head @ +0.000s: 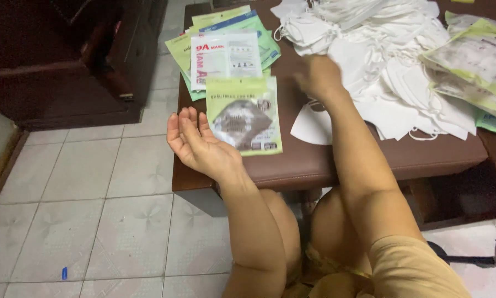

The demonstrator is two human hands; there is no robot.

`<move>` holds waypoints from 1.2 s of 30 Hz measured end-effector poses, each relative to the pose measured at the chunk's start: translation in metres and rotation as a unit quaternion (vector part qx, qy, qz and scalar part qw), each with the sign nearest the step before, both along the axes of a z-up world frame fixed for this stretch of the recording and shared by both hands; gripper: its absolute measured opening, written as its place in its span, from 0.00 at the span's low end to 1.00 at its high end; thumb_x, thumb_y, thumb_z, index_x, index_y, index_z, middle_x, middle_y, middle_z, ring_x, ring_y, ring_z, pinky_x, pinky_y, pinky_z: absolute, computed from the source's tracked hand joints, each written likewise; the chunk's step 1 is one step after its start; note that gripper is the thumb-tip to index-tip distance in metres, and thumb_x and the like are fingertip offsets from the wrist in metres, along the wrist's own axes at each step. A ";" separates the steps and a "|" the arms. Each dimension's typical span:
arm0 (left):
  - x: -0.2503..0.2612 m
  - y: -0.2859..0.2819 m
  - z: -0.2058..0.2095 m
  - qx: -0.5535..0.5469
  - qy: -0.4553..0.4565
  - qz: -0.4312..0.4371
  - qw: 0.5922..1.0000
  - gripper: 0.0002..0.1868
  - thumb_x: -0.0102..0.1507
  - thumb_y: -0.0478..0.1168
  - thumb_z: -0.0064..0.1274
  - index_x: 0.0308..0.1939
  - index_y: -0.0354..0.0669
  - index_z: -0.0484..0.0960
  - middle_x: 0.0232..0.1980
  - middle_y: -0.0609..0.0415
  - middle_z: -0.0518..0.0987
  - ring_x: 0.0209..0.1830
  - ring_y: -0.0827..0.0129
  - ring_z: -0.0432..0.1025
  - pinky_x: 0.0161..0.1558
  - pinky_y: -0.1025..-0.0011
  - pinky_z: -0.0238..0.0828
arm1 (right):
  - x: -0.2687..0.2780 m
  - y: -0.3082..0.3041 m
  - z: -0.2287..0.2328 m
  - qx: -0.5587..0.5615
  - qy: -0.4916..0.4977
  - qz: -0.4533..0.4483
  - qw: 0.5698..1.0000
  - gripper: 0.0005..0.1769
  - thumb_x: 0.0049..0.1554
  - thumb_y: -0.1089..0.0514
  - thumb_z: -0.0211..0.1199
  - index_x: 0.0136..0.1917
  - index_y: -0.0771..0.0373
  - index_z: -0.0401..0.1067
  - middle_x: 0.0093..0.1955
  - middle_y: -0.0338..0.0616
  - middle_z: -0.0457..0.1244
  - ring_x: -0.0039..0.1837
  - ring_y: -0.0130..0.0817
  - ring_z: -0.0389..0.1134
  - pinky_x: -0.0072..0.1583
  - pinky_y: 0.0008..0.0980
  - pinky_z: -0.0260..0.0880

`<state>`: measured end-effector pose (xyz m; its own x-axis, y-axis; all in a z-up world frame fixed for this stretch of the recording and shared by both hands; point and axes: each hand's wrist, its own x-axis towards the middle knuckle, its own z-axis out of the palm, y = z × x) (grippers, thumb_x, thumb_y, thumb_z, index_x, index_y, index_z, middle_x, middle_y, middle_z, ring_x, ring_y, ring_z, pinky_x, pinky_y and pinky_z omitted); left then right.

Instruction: Packaging individual white face masks into pre-labeled plastic bags on a low table.

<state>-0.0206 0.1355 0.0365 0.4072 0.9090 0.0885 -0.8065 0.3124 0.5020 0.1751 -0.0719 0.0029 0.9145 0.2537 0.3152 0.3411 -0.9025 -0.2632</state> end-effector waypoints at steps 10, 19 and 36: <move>0.009 -0.029 -0.001 0.038 -0.001 -0.029 0.999 0.10 0.70 0.34 0.51 0.56 0.41 0.76 0.48 0.52 0.80 0.51 0.72 0.77 0.52 0.78 0.76 | -0.001 -0.044 -0.014 0.029 0.102 -0.204 0.973 0.51 0.53 0.50 0.72 0.83 0.61 0.51 0.82 0.72 0.45 0.81 0.74 0.38 0.73 0.77 0.33; 0.021 -0.053 -0.011 0.153 0.068 -0.113 0.979 0.06 0.69 0.35 0.52 0.50 0.41 0.78 0.42 0.53 0.82 0.44 0.76 0.79 0.45 0.83 0.77 | 0.012 -0.056 -0.065 -0.008 0.013 -0.120 0.993 0.18 0.52 0.64 0.63 0.55 0.54 0.82 0.44 0.54 0.72 0.49 0.59 0.74 0.48 0.52 0.73; 0.037 -0.077 -0.033 0.437 0.237 -0.175 0.850 0.12 0.63 0.35 0.56 0.49 0.34 0.80 0.41 0.49 0.82 0.37 0.73 0.75 0.41 0.78 0.78 | -0.039 -0.047 -0.010 0.414 -0.120 0.010 0.902 0.15 0.61 0.52 0.60 0.47 0.67 0.78 0.40 0.42 0.70 0.41 0.32 0.67 0.46 0.30 0.70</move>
